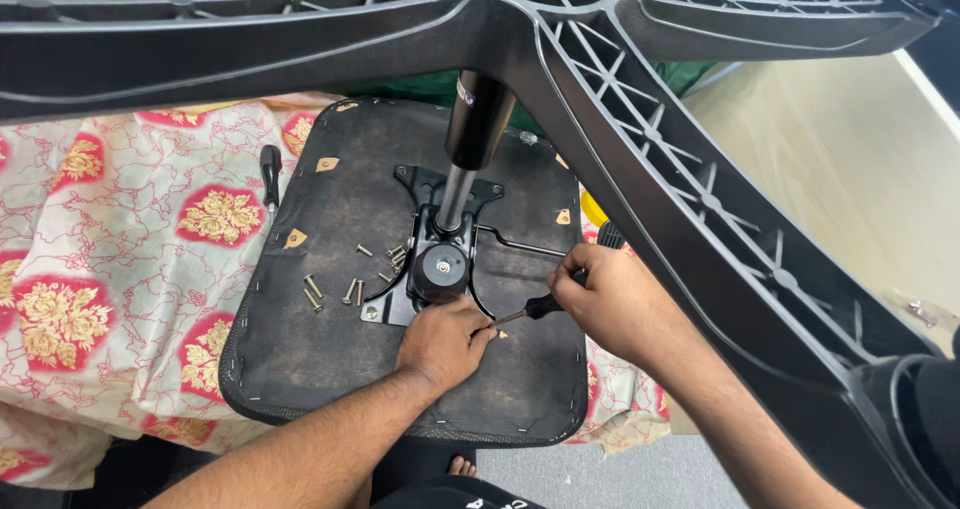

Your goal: The person uses a screwdriver to tighten screws into the base of an office chair. They systematically work around the central column, securing the mounting plate to the chair's base while the chair remains upside down on a cushioned surface.

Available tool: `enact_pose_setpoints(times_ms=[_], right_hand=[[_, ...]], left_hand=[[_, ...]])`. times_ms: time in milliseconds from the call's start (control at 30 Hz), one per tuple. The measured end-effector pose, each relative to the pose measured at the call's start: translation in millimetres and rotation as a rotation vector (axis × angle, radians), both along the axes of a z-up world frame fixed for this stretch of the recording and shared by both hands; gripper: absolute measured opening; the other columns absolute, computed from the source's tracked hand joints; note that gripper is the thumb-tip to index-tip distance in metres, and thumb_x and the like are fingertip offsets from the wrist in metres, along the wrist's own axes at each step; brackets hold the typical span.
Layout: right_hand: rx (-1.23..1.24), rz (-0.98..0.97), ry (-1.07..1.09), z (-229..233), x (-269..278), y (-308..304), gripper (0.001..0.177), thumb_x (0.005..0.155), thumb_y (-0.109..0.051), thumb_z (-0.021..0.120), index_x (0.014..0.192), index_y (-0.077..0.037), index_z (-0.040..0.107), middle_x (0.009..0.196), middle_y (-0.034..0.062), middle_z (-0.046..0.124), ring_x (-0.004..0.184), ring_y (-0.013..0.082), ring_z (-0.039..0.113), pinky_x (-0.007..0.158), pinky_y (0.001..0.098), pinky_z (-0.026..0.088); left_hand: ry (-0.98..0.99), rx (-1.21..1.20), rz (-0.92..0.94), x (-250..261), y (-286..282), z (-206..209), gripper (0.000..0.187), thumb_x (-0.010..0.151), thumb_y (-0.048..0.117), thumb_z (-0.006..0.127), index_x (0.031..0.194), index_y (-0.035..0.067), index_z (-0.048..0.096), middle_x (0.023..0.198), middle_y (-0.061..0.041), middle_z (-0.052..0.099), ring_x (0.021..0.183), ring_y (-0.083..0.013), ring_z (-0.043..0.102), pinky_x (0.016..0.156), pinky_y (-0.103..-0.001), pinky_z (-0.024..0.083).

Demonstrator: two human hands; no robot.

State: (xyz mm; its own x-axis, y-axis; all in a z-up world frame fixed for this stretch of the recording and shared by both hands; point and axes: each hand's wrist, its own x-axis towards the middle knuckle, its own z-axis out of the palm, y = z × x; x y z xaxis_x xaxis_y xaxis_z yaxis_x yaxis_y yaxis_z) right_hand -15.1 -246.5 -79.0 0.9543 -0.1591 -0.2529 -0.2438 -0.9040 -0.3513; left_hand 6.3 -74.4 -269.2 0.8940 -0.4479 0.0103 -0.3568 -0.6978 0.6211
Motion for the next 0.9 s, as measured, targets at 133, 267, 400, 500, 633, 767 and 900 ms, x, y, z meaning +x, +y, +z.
enact_pose_setpoints(times_ms=[133,267,400,500,633,767,900], right_hand=[[-0.049,0.293,-0.005,0.7,-5.6,-13.1,0.033,0.078,-0.029,0.08,0.105,-0.01,0.073,0.079,0.0076,0.075,0.069,0.0184,0.073,0.068,0.0368,0.056],[-0.262,0.721,-0.272,-0.3,-14.7,-15.0,0.03,0.072,-0.027,0.083,0.095,-0.01,0.076,0.093,0.0081,0.071,0.078,0.0254,0.072,0.068,0.0408,0.058],[-0.429,0.866,-0.222,1.0,-18.4,-9.7,0.021,0.085,-0.027,0.074,0.097,-0.01,0.075,0.09,0.0084,0.071,0.076,0.0253,0.073,0.064,0.0424,0.06],[-0.468,0.877,-0.061,7.4,-12.0,-1.9,0.018,0.09,-0.026,0.069,0.096,-0.01,0.073,0.083,0.0079,0.07,0.068,0.0234,0.074,0.062,0.0405,0.062],[-0.418,0.806,-0.128,8.9,-7.8,14.6,0.012,0.082,-0.016,0.065,0.086,-0.009,0.074,0.076,0.0064,0.07,0.062,0.0261,0.073,0.062,0.0419,0.062],[-0.365,0.612,-0.104,5.5,-7.1,25.4,0.013,0.081,-0.017,0.065,0.078,-0.007,0.073,0.076,0.008,0.073,0.068,0.0256,0.075,0.068,0.0411,0.063],[-0.32,0.366,0.062,5.6,0.2,24.6,0.015,0.082,-0.02,0.067,0.081,-0.008,0.076,0.077,0.0099,0.077,0.071,0.0232,0.077,0.074,0.0392,0.063]], left_hand=[[-0.042,0.004,-0.014,-1.5,0.4,-2.4,0.023,0.095,0.032,0.069,0.105,0.013,0.077,0.104,0.002,0.069,0.099,-0.0161,0.069,0.093,-0.034,0.055],[-0.061,-0.01,-0.022,-1.6,3.2,-2.2,0.023,0.095,0.031,0.069,0.105,0.012,0.077,0.104,0.001,0.068,0.1,-0.0164,0.068,0.093,-0.034,0.055],[-0.039,0.019,-0.03,-1.6,2.0,-1.1,0.025,0.096,0.033,0.068,0.107,0.012,0.076,0.106,0.0,0.067,0.103,-0.016,0.067,0.095,-0.034,0.055],[-0.049,0.014,-0.028,-1.4,2.7,-0.2,0.026,0.096,0.032,0.066,0.109,0.012,0.075,0.108,0.0,0.067,0.103,-0.0174,0.068,0.096,-0.037,0.054],[-0.073,0.03,-0.036,-1.0,3.3,-4.1,0.027,0.097,0.033,0.066,0.11,0.012,0.074,0.109,-0.002,0.067,0.104,-0.0206,0.067,0.094,-0.039,0.054],[-0.121,0.011,-0.059,2.3,5.2,-7.1,0.026,0.097,0.033,0.066,0.109,0.012,0.075,0.108,-0.002,0.068,0.104,-0.0209,0.068,0.094,-0.039,0.054],[-0.113,-0.006,-0.052,0.3,5.1,-7.8,0.026,0.096,0.033,0.066,0.109,0.013,0.076,0.106,-0.001,0.068,0.103,-0.0189,0.068,0.093,-0.037,0.055]])
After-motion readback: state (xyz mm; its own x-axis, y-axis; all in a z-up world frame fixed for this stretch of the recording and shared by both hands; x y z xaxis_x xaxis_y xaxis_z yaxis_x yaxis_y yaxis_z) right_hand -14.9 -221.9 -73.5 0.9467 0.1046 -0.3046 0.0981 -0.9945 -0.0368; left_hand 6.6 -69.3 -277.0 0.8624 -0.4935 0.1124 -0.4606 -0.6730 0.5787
